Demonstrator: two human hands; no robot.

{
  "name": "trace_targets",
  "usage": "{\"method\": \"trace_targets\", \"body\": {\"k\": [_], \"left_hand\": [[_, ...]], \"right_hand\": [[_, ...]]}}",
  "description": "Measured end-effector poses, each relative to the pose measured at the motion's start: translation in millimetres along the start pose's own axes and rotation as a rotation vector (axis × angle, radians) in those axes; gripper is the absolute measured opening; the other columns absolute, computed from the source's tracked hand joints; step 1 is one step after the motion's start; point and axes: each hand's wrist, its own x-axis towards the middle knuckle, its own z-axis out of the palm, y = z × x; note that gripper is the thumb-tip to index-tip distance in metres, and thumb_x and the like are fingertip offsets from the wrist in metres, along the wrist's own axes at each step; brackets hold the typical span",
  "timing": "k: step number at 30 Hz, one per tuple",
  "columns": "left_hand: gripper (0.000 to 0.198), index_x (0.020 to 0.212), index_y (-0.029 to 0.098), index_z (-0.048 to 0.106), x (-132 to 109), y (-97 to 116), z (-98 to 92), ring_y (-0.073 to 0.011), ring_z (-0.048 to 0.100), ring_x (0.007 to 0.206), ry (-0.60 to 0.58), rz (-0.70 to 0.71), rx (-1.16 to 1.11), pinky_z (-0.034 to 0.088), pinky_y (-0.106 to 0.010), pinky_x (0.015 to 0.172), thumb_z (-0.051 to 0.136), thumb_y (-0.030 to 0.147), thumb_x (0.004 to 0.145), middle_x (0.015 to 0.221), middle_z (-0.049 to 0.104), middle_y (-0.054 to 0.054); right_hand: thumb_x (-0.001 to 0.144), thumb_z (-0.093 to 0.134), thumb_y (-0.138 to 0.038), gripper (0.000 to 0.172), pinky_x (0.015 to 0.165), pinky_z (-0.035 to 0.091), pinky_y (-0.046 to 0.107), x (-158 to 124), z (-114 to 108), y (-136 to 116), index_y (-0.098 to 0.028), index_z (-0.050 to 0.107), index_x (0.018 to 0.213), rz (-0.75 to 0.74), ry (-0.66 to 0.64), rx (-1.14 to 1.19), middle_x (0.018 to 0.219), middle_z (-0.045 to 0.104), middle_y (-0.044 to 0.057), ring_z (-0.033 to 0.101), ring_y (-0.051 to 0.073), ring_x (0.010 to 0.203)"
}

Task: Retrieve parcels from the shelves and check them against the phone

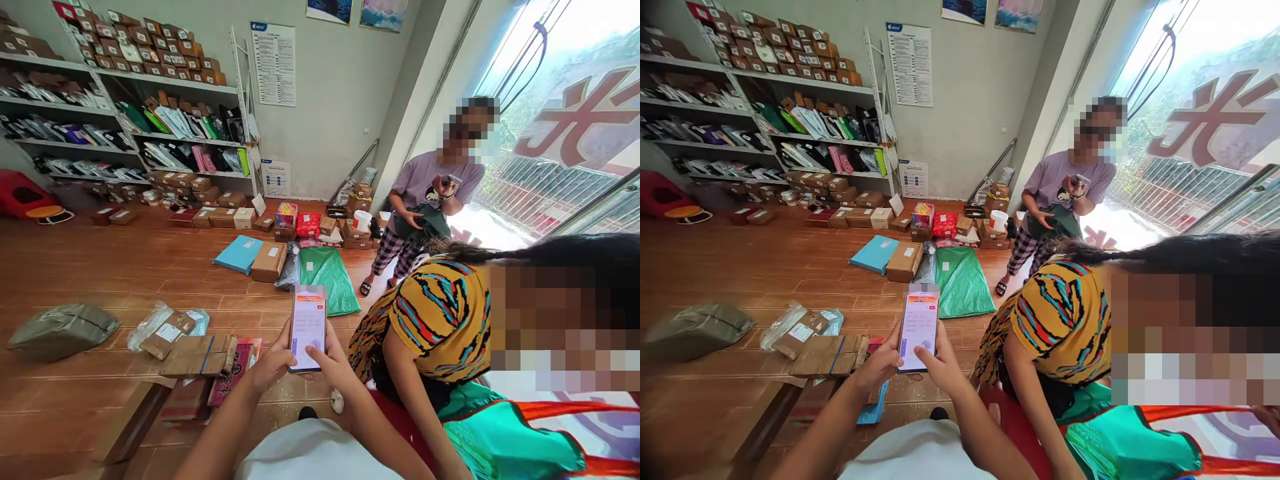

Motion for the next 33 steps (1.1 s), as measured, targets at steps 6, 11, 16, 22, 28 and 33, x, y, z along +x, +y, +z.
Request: {"method": "trace_targets", "body": {"k": [6, 11, 16, 22, 28, 33], "left_hand": [[0.105, 0.154, 0.043, 0.024, -1, -1, 5.1, -0.0266, 0.059, 0.111, 0.077, 0.000, 0.151, 0.059, -0.034, 0.075, 0.060, 0.008, 0.062, 0.151, 0.047, -0.005], [0.105, 0.154, 0.042, 0.025, -2, -2, 8.0, -0.0265, 0.059, 0.110, 0.057, -0.014, 0.112, 0.058, -0.034, 0.077, 0.058, 0.010, 0.059, 0.149, 0.048, -0.004], [0.105, 0.155, 0.040, 0.024, -5, -4, 9.6, -0.0273, 0.060, 0.107, 0.066, -0.011, 0.143, 0.058, -0.031, 0.069, 0.058, 0.014, 0.059, 0.146, 0.051, -0.006], [0.105, 0.154, 0.042, 0.023, -7, -12, 4.3, -0.0278, 0.062, 0.103, 0.087, 0.021, 0.045, 0.057, -0.031, 0.067, 0.058, 0.017, 0.059, 0.147, 0.050, -0.006], [0.102, 0.154, 0.042, 0.022, -7, -21, -3.4, -0.0259, 0.063, 0.103, 0.092, 0.050, -0.023, 0.058, -0.036, 0.077, 0.057, 0.014, 0.062, 0.147, 0.051, -0.005], [0.104, 0.155, 0.043, 0.016, -8, -23, -2.3, -0.0255, 0.062, 0.104, 0.062, 0.093, -0.050, 0.058, -0.038, 0.080, 0.056, 0.013, 0.063, 0.145, 0.053, -0.004]], "right_hand": [[0.078, 0.071, -0.037, 0.060, 0.090, 0.056, 0.041, 4, 0, 7, -0.024, 0.050, 0.132, 0.029, 0.042, 0.076, 0.120, 0.070, 0.007, 0.068, 0.024, 0.102], [0.081, 0.062, -0.059, 0.049, 0.071, 0.059, 0.036, 23, 7, 5, -0.020, 0.064, 0.111, 0.115, 0.250, 0.197, 0.096, 0.076, 0.006, 0.071, 0.023, 0.082], [0.078, 0.061, -0.070, 0.056, 0.068, 0.057, 0.035, 31, 13, -3, -0.017, 0.068, 0.092, 0.123, 0.334, 0.195, 0.078, 0.074, 0.005, 0.069, 0.023, 0.073], [0.094, 0.040, -0.065, 0.054, 0.087, 0.051, 0.036, 13, 16, 0, -0.021, 0.063, 0.118, -0.128, 0.394, -0.005, 0.111, 0.072, 0.006, 0.066, 0.022, 0.098], [0.098, 0.039, -0.056, 0.050, 0.087, 0.048, 0.035, 8, 14, 0, -0.019, 0.062, 0.121, -0.171, 0.355, -0.051, 0.114, 0.070, 0.008, 0.064, 0.022, 0.100], [0.089, 0.056, -0.047, 0.036, 0.069, 0.047, 0.027, 13, 13, -4, -0.018, 0.067, 0.106, -0.048, 0.309, 0.079, 0.095, 0.073, 0.004, 0.062, 0.018, 0.079]]}}
